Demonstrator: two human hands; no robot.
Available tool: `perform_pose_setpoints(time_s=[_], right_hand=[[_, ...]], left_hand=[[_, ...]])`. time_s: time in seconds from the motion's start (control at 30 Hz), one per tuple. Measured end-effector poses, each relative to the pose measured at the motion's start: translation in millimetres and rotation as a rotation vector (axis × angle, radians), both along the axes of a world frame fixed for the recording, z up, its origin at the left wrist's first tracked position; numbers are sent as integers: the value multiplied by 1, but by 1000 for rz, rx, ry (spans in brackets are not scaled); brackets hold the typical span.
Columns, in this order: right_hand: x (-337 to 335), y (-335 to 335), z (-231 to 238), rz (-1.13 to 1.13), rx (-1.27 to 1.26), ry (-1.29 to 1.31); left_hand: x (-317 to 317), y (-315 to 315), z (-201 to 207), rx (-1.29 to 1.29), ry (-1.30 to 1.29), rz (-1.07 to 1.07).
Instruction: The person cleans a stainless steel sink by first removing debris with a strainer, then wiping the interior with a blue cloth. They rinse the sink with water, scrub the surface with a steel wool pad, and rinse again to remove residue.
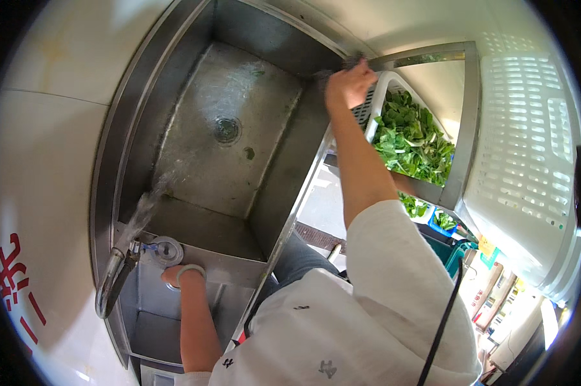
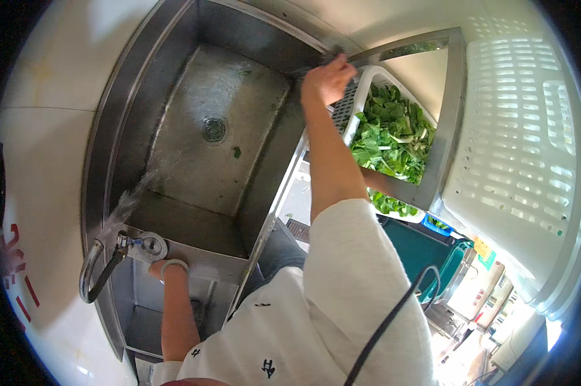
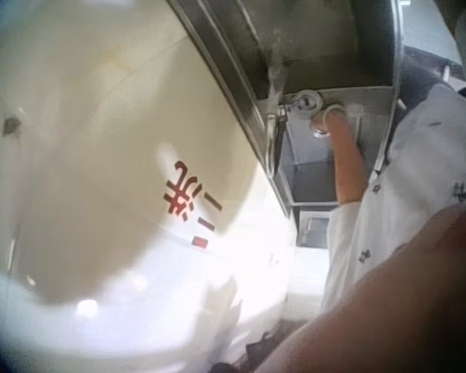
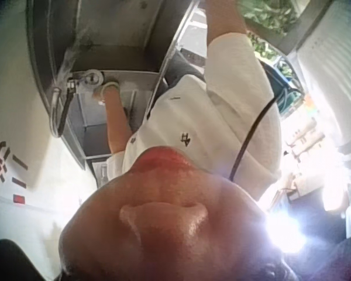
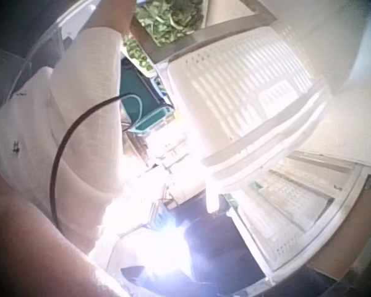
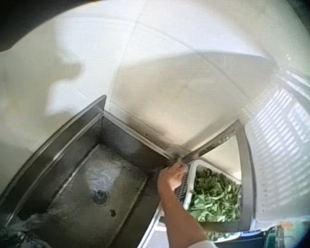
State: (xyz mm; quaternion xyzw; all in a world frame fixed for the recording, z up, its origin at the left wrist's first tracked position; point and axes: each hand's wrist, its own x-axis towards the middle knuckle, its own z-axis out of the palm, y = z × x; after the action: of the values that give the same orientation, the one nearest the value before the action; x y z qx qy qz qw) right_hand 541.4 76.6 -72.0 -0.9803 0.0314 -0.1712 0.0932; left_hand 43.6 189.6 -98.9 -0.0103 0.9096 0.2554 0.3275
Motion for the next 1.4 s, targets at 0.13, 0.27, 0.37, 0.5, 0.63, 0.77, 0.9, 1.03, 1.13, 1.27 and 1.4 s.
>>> perform_pose_setpoints(time_s=[0.13,0.27,0.37,0.5,0.63,0.77,0.9,1.03,1.13,1.27,1.4], right_hand=[[16,-6,21,-76,-279,345],[17,6,20,-85,-234,401],[47,-7,18,36,-238,379],[56,-5,9,-171,99,400],[48,-27,-31,101,-488,487],[58,-10,1,198,-521,479],[53,-12,-1,89,-307,546],[36,0,2,154,-534,514],[75,-16,-7,212,-508,428],[59,-27,-34,185,-437,392],[40,-26,-45,104,-436,419]], left_hand=[[2,2,4,-14,7,-4],[12,0,16,-5,-8,-25],[17,-4,20,3,-35,-153],[4,1,5,2,-48,-71],[-16,-6,-11,76,-199,28],[-1,3,-15,127,-230,70],[-16,-4,-25,64,-44,63],[-17,-4,-22,36,31,93],[-14,-2,-21,24,56,95],[-19,-5,-27,24,77,90],[-23,-6,-37,13,15,83]])
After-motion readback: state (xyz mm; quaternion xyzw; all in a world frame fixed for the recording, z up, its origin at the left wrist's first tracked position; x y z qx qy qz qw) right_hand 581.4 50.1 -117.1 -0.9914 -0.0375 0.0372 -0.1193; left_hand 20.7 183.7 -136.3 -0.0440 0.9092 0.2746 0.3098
